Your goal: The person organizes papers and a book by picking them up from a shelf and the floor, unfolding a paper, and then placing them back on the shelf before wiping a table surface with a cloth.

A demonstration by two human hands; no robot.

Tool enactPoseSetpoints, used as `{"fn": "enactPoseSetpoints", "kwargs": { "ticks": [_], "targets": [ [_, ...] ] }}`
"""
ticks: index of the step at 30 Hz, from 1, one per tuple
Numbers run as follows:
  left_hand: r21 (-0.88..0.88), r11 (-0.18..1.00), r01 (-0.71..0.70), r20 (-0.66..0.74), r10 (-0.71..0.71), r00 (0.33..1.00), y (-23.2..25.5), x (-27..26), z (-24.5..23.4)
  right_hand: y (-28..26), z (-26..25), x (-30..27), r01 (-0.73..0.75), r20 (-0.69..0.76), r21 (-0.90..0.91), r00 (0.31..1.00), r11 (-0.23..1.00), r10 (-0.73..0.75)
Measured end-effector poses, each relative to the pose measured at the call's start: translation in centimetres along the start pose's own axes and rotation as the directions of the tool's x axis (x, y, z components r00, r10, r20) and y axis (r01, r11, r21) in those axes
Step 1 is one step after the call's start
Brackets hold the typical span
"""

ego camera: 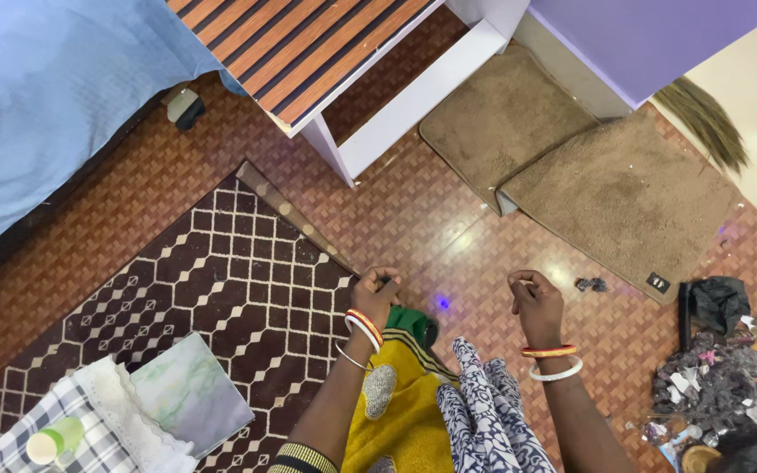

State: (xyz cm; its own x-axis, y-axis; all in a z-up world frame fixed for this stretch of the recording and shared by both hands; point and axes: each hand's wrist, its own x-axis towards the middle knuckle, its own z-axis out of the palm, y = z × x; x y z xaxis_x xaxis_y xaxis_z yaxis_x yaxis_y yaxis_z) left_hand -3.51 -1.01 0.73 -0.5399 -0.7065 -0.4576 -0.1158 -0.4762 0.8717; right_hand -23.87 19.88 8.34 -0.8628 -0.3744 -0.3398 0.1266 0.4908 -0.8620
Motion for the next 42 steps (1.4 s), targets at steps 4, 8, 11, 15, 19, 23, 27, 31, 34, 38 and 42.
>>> {"fn": "enactPoseSetpoints", "kwargs": {
  "ticks": [4,8,11,15,19,23,27,31,34,38,42],
  "targets": [
    [-0.014,0.999,0.044,0.010,-0.044,0.999,2.9,2.5,2.9,-2.7,0.2,3.0,-0.061,-0.031,-0.024,0.998,0.998,0.060],
    [0.001,0.998,0.058,0.048,-0.058,0.997,4.8,6.4,6.1,-5.1,0.7,7.5,0.011,-0.054,-0.175,0.998,0.985,-0.021],
    [-0.004,0.997,-0.083,0.111,0.083,0.990,6.1,9.9,7.7,-6.5,1.1,11.1,0.089,-0.028,-0.239,0.995,0.967,-0.098],
    [-0.002,0.983,-0.184,0.110,0.184,0.977,9.3,14.3,9.5,-7.6,2.3,16.6,0.141,0.091,-0.128,0.987,0.982,-0.130],
    [-0.106,0.994,-0.017,0.135,0.031,0.990,13.3,17.7,9.8,-9.1,4.0,21.9,0.204,0.061,-0.085,0.978,0.975,-0.199],
    [0.134,0.953,-0.271,0.081,0.262,0.962,17.2,19.9,9.7,-11.0,6.0,25.5,0.153,0.129,0.070,0.978,0.986,-0.161],
    [0.136,0.972,-0.194,-0.020,0.198,0.980,21.9,22.0,11.0,-14.2,8.5,29.1,0.159,0.220,-0.008,0.963,0.987,-0.154],
    [0.133,0.978,-0.162,-0.099,0.176,0.979,25.1,25.3,11.9,-17.6,10.1,34.0,0.240,0.348,0.142,0.896,0.960,-0.275],
    [0.139,0.949,-0.283,-0.142,0.302,0.943,26.0,29.1,12.8,-21.2,10.9,37.9,0.309,0.395,0.027,0.870,0.951,-0.294],
    [0.069,0.951,-0.302,-0.196,0.310,0.930,25.9,34.1,14.9,-26.4,12.3,42.8,0.435,0.491,0.009,0.782,0.900,-0.383],
    [0.027,0.903,-0.428,-0.281,0.418,0.864,25.2,37.5,16.1,-30.5,15.6,46.6,0.795,0.595,0.141,0.407,0.589,-0.693]
  ]
}}
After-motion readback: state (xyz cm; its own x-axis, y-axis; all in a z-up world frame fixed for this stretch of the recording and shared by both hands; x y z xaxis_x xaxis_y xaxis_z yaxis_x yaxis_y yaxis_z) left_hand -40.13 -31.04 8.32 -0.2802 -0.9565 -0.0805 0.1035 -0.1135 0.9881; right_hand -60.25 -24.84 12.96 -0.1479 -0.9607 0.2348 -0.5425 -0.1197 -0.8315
